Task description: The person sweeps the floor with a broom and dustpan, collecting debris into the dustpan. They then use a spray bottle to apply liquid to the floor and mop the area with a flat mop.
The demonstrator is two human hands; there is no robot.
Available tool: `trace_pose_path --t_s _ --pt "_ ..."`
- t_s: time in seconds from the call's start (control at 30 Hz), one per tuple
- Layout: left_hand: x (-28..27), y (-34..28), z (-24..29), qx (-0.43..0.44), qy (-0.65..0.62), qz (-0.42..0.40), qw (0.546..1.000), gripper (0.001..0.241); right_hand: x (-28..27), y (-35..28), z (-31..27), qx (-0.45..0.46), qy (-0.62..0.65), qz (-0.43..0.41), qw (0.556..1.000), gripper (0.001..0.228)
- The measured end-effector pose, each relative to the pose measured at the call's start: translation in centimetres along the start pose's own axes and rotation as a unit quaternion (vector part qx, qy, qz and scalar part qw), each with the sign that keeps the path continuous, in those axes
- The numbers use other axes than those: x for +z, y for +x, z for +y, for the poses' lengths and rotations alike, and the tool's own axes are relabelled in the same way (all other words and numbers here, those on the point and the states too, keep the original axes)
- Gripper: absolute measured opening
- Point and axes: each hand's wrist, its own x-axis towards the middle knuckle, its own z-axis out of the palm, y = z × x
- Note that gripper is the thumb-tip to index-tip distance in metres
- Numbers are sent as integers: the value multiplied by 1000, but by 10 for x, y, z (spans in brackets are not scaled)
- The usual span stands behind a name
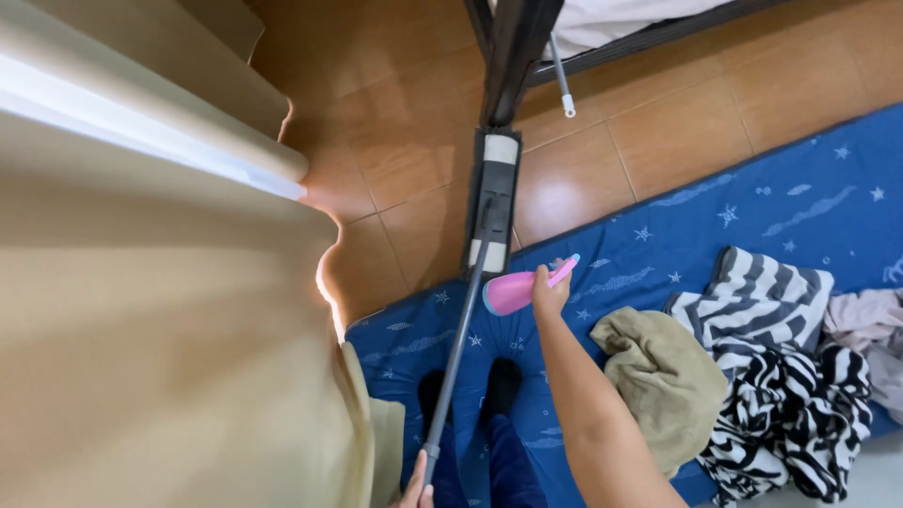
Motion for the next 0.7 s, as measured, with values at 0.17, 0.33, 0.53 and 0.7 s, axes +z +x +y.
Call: trace_pose_path --t_s 0.17,0.33,0.53,0.7 --pt "-47 103 166 -174 25 -146 974 59 -18 19 16 1 -24 7 1000 52" --pt "-3 224 189 -167 8 -190 967 49 -34 39 17 -31 -78 -2 996 49" --pt "102 317 175 -50 1 -107 993 51 -45 55 38 -19 -20 -22 999 48" --pt "114 356 209 -278 -360 -247 855 63 -39 66 61 -65 -50 -28 996 46"
